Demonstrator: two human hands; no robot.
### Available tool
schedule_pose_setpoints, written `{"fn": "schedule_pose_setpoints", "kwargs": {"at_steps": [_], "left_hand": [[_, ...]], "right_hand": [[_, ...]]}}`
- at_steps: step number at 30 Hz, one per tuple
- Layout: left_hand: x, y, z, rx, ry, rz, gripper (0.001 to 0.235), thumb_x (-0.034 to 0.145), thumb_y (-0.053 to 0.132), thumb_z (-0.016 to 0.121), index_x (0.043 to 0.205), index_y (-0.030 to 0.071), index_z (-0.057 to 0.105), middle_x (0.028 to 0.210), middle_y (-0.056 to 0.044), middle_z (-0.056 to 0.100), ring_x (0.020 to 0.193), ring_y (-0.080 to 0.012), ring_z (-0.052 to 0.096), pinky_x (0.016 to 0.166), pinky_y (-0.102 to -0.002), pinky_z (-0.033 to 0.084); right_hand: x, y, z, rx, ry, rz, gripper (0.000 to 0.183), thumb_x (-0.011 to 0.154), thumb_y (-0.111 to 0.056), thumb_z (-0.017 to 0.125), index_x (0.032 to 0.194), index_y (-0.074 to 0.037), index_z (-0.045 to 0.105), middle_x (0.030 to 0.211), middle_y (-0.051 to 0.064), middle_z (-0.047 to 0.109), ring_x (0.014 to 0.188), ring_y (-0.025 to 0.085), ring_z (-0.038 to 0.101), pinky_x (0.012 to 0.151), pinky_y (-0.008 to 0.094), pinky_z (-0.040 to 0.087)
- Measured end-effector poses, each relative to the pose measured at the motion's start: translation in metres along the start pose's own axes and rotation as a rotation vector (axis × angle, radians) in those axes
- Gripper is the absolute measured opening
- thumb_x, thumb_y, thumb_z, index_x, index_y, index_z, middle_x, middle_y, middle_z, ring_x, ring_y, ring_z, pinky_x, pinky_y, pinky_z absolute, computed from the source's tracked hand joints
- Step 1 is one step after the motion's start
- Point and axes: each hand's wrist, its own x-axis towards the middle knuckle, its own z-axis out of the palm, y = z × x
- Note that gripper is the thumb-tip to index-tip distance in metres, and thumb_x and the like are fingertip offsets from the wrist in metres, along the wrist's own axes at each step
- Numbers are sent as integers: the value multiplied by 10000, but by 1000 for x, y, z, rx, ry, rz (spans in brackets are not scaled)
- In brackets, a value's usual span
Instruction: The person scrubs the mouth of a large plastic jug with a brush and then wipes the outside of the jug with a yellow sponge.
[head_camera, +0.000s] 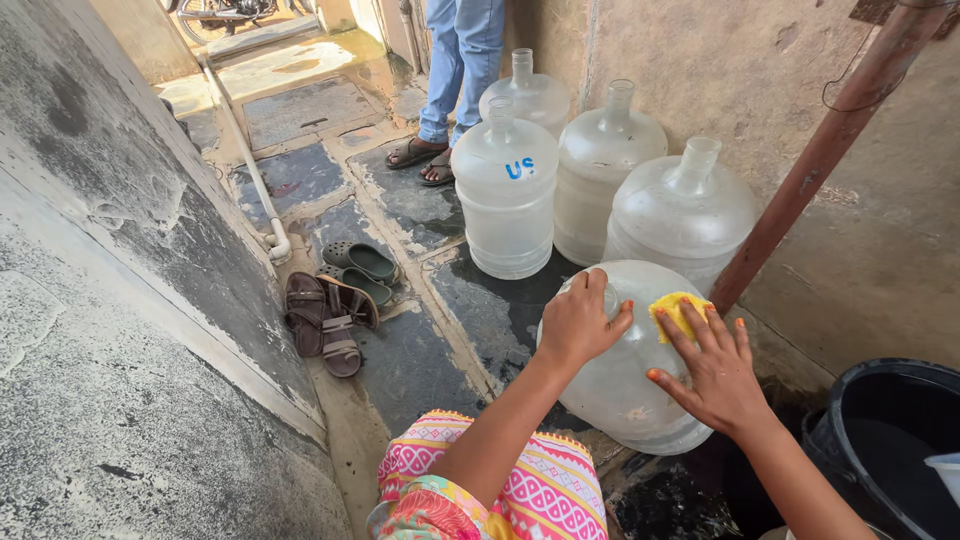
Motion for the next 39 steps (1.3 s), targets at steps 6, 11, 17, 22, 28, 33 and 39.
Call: {"fn": "schedule_pose_setpoints", "kwargs": {"at_steps": [6, 11, 17, 22, 28, 33, 39], "left_hand": [[0, 3, -1, 21, -8, -38, 455, 869, 409, 718, 1017, 20, 535, 923, -174, 631, 697, -379, 697, 558, -464, 562], [0, -2, -4, 41, 15, -46, 436, 873, 399, 716, 1013, 30, 531, 895, -161, 620, 692, -367, 700, 551, -456, 563], [2, -3, -5, 34, 4, -12, 441, 878, 394, 711, 1014, 25, 511, 890, -164, 608, 704, -363, 700, 568, -437, 571], [1, -4, 0, 21, -16, -34, 432, 885, 400, 712, 1003, 32, 517, 896, -158, 615, 709, -364, 699, 569, -434, 569], [4, -5, -2, 38, 25, 0, 434, 869, 389, 714, 1024, 25, 535, 871, -147, 607, 662, -344, 686, 549, -435, 559], [2, -8, 0, 36, 27, -26, 414, 864, 387, 713, 1008, 37, 544, 864, -138, 611, 657, -337, 681, 538, -436, 553], [0, -6, -5, 59, 18, -61, 398, 861, 388, 710, 999, 50, 554, 868, -133, 622, 649, -346, 678, 531, -445, 557]], "right_hand": [[-4, -4, 4, 69, 44, 36, 925, 849, -744, 472, 1601, -239, 288, 1614, 211, 278, 1485, 456, 216, 1167, 645, 153], [-8, -33, -5, -18, 74, -44, 976, 799, -784, 468, 1572, -218, 286, 1590, 194, 276, 1469, 471, 201, 1157, 643, 147], [-16, -67, -5, -7, 67, -255, 964, 819, -787, 436, 1560, -191, 275, 1579, 169, 285, 1466, 432, 203, 1147, 670, 109], [-14, -26, 1, -109, 41, -119, 903, 824, -775, 409, 1555, -265, 268, 1600, 115, 296, 1484, 389, 224, 1169, 672, 95], [-6, 30, 12, 263, -148, 260, 868, 903, -725, 356, 1632, -281, 197, 1666, 118, 219, 1521, 336, 226, 1200, 647, 80], [-10, 39, 28, 340, -158, 293, 870, 903, -730, 340, 1628, -276, 185, 1687, 120, 197, 1532, 330, 203, 1204, 623, 100], [-12, 12, 16, 156, -73, 140, 972, 863, -753, 431, 1620, -191, 196, 1635, 178, 227, 1507, 406, 180, 1177, 618, 117]]}}
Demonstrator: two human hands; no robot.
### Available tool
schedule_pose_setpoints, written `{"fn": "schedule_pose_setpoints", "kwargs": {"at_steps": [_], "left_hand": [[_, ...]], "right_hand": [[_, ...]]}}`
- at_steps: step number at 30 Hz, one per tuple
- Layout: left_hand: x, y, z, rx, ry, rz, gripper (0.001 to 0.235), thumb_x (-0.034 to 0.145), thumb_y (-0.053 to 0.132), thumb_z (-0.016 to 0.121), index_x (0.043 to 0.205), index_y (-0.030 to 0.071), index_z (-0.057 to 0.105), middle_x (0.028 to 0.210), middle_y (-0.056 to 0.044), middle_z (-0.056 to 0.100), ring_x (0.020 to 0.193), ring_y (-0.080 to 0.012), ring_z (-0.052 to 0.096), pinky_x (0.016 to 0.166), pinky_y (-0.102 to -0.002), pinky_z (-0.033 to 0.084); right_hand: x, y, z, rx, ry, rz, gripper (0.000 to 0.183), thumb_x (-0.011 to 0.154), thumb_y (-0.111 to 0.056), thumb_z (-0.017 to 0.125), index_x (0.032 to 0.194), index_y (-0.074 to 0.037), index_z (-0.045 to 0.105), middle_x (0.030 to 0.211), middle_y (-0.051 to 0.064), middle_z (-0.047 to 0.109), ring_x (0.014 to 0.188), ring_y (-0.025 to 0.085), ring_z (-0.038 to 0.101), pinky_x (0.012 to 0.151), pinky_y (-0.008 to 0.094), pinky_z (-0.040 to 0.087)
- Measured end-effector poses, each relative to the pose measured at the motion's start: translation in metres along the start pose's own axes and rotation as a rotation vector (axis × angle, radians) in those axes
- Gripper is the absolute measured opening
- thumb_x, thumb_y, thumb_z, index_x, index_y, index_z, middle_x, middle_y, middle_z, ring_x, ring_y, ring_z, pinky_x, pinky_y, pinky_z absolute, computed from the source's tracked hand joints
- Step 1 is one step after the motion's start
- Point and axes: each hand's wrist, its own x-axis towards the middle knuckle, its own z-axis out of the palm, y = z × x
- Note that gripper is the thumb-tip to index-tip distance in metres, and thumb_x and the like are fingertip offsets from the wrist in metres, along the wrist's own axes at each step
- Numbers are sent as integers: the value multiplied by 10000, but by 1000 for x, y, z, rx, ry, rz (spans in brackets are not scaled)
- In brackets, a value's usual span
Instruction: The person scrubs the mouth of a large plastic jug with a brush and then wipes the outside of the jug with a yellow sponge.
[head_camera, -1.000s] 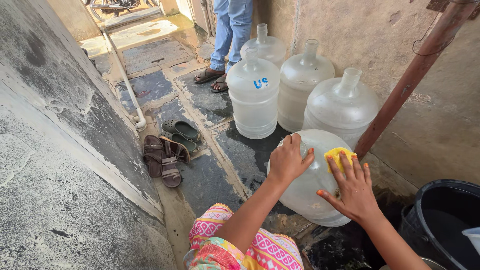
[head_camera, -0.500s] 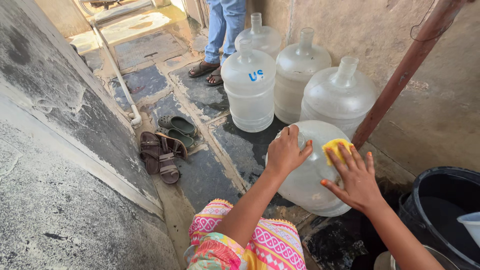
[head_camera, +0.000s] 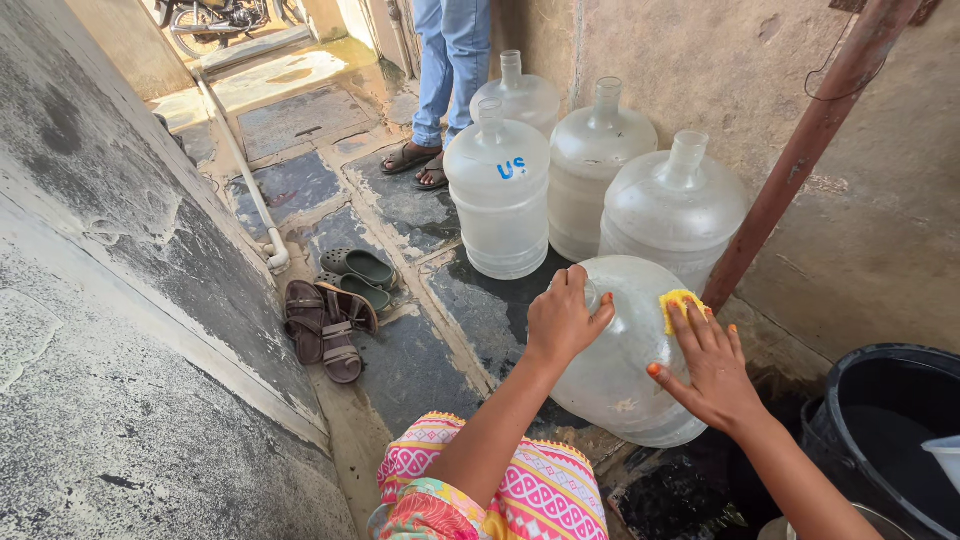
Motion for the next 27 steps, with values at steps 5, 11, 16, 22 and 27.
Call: {"fn": "schedule_pose_setpoints", "kwargs": {"at_steps": [5, 11, 16, 22, 27], "left_hand": [[1, 3, 3, -4, 31, 62, 429, 871, 398, 712, 1007, 29, 540, 876, -151, 612, 679, -350, 687, 543, -441, 563], [1, 0, 1, 9, -42, 43, 448, 885, 410, 707, 1019, 21, 530, 872, -151, 613, 671, -331, 700, 544, -417, 570], [2, 5, 0, 0, -40, 47, 450, 884, 411, 712, 1011, 20, 528, 876, -155, 613, 688, -338, 702, 560, -417, 569], [4, 7, 0, -5, -21, 46, 433, 871, 405, 714, 998, 29, 542, 887, -161, 628, 711, -355, 708, 556, -433, 569], [5, 4, -2, -7, -28, 10, 429, 860, 418, 713, 988, 40, 556, 885, -152, 636, 662, -374, 700, 520, -452, 565]], "right_hand": [[-7, -45, -5, -163, 95, -231, 991, 819, -785, 457, 1562, -155, 273, 1597, 185, 271, 1482, 461, 153, 1163, 631, 104], [-10, -69, 4, -189, 143, -342, 1009, 815, -804, 459, 1523, -99, 320, 1560, 197, 297, 1468, 452, 176, 1161, 667, 92], [-3, -44, -5, -181, 165, -168, 990, 785, -754, 506, 1562, -174, 306, 1585, 201, 295, 1480, 463, 197, 1169, 643, 108], [-3, -34, -8, -97, 176, -96, 995, 816, -734, 550, 1586, -157, 298, 1600, 262, 285, 1474, 498, 215, 1177, 626, 150], [-1, -42, -8, -154, 183, -132, 1033, 808, -765, 559, 1579, -131, 295, 1580, 273, 294, 1467, 495, 230, 1172, 630, 164]]}}
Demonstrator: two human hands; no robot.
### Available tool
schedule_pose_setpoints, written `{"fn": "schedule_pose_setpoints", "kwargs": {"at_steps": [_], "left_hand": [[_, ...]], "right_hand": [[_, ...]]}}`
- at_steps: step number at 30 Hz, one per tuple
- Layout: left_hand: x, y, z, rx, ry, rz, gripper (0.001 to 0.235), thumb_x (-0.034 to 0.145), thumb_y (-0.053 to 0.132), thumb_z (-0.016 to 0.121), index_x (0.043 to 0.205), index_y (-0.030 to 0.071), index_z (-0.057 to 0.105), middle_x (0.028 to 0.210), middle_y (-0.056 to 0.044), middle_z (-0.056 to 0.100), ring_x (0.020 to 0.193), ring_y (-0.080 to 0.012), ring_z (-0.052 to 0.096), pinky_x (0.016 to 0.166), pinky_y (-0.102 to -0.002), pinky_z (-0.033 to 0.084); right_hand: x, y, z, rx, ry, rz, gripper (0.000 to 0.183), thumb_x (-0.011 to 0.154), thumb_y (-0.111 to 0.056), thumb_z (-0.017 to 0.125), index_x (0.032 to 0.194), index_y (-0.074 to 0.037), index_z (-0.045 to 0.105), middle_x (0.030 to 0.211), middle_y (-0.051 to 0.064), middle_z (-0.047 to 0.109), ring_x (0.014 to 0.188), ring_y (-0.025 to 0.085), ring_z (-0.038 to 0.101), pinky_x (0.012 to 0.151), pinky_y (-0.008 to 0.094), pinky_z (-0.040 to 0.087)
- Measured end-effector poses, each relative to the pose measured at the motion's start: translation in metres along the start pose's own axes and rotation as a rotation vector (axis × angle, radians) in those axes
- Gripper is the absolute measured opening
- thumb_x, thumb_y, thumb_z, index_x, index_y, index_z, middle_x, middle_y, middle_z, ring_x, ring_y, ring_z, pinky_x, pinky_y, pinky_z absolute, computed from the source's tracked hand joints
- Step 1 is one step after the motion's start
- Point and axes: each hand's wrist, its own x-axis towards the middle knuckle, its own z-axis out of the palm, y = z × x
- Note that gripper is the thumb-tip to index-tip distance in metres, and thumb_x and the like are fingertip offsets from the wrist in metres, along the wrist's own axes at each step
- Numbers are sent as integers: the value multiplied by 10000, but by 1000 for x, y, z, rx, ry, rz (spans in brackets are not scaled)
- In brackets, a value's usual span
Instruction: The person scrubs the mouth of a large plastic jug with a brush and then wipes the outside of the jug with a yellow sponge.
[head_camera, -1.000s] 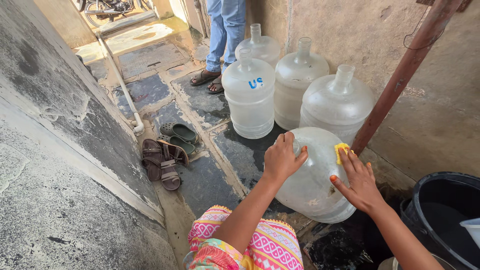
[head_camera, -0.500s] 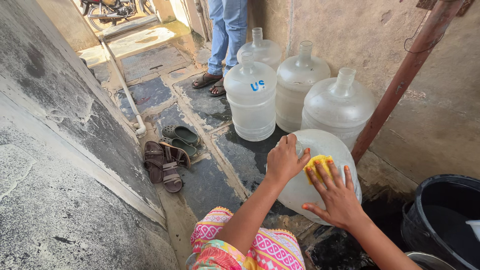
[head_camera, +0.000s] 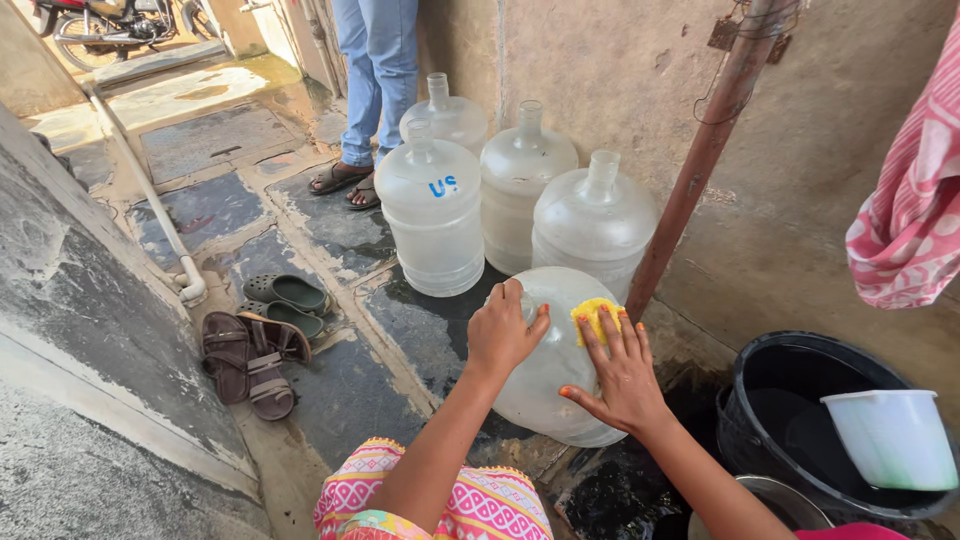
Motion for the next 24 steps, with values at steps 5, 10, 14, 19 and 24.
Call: {"fn": "schedule_pose_setpoints", "kwargs": {"at_steps": [5, 10, 14, 19, 24], "left_hand": [[-2, 0, 1, 22, 18, 8, 432, 852, 427, 721, 975, 47, 558, 870, -147, 637, 650, -380, 698, 514, -458, 560], [-1, -2, 4, 27, 2, 4, 424, 860, 423, 716, 978, 48, 556, 871, -146, 640, 652, -367, 704, 517, -448, 564], [0, -3, 6, 34, -27, -5, 420, 872, 422, 706, 983, 48, 552, 870, -141, 639, 649, -349, 709, 518, -431, 568], [-2, -4, 2, 37, 30, 52, 424, 871, 423, 704, 983, 48, 541, 853, -138, 622, 639, -339, 695, 508, -420, 556], [-2, -7, -5, 117, -73, -8, 458, 912, 453, 681, 1004, 31, 528, 863, -143, 608, 636, -350, 682, 518, -440, 549]], "right_hand": [[-2, -3, -3, -18, 6, 5, 1067, 786, -789, 565, 1566, -114, 291, 1571, 277, 290, 1462, 497, 220, 1164, 632, 160], [0, -1, 0, -5, 5, 13, 1060, 786, -790, 563, 1567, -126, 292, 1575, 278, 287, 1468, 495, 209, 1154, 633, 184], [1, 4, 4, -45, -75, 26, 1053, 766, -795, 585, 1556, -167, 284, 1559, 273, 280, 1450, 498, 207, 1135, 627, 209], [-3, 24, 9, 95, -67, 58, 968, 830, -728, 554, 1585, -184, 284, 1594, 224, 295, 1483, 443, 239, 1171, 594, 240], [10, 58, 19, 656, -207, 433, 954, 898, -814, 178, 1623, -199, 254, 1669, 169, 262, 1551, 372, 192, 1219, 543, 137]]}}
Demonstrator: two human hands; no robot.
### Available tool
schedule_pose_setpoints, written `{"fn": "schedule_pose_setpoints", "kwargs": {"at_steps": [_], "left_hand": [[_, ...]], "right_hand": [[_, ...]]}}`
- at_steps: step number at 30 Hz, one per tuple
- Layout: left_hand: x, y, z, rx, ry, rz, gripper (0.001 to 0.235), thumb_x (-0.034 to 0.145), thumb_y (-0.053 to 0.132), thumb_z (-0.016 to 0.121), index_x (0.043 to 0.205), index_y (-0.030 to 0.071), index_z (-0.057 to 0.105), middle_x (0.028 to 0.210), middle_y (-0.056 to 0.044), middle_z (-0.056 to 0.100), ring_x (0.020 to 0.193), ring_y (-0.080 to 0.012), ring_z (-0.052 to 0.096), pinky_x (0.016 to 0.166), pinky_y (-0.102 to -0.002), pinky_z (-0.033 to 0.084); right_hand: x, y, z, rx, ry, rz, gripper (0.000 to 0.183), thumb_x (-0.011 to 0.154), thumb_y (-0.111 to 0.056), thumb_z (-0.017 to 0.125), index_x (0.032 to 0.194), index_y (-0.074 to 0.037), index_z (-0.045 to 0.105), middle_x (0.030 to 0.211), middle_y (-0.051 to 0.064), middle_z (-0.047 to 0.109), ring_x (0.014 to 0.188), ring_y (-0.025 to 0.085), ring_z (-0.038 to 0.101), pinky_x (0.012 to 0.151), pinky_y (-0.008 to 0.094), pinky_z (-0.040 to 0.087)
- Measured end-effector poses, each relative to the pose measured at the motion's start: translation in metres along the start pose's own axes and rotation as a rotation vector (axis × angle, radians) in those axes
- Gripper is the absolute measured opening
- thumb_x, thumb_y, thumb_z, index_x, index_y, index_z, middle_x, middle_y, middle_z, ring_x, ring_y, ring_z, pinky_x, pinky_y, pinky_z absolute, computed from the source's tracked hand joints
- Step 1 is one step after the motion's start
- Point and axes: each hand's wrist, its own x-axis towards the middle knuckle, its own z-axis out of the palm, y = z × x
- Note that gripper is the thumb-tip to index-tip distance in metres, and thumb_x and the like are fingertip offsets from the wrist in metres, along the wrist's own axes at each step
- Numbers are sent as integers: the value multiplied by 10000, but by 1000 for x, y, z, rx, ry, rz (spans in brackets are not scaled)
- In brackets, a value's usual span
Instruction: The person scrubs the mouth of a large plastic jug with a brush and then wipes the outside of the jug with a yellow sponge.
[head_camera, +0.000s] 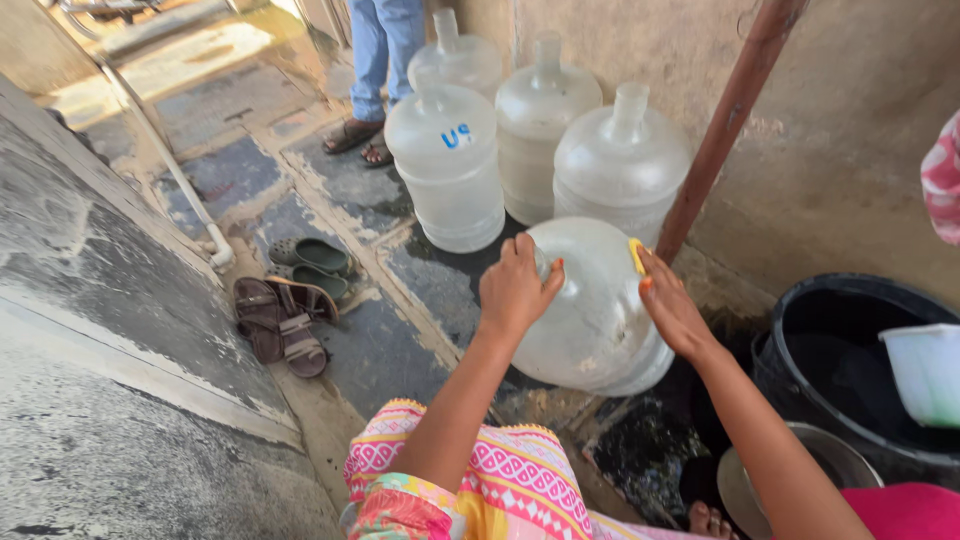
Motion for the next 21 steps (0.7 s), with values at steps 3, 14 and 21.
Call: {"fn": "schedule_pose_setpoints", "kwargs": {"at_steps": [3, 14, 21], "left_hand": [[3, -8, -8, 115, -18, 4, 476, 876, 430, 708, 991, 3, 534, 916, -185, 627, 824, -401, 684, 637, -497, 561], [17, -28, -19, -178, -45, -71, 290, 885, 280, 705, 1064, 83, 593, 1023, -168, 641, 937, -437, 646, 826, -521, 518], [16, -38, -20, -222, -73, -15, 256, 869, 268, 704, 1014, 81, 606, 979, -119, 646, 928, -386, 659, 801, -492, 518]], "right_hand": [[5, -3, 12, 76, 29, 14, 1008, 858, -869, 85, 1602, -232, 324, 1685, 129, 284, 1576, 364, 181, 1242, 554, 69], [-45, -101, 113, -549, 46, -396, 992, 853, -798, 473, 1578, -130, 360, 1633, 167, 300, 1537, 401, 165, 1187, 682, 16], [-18, -30, 89, -308, 370, -189, 829, 984, -740, 236, 1596, -202, 386, 1661, 164, 324, 1554, 382, 218, 1243, 642, 28]]}}
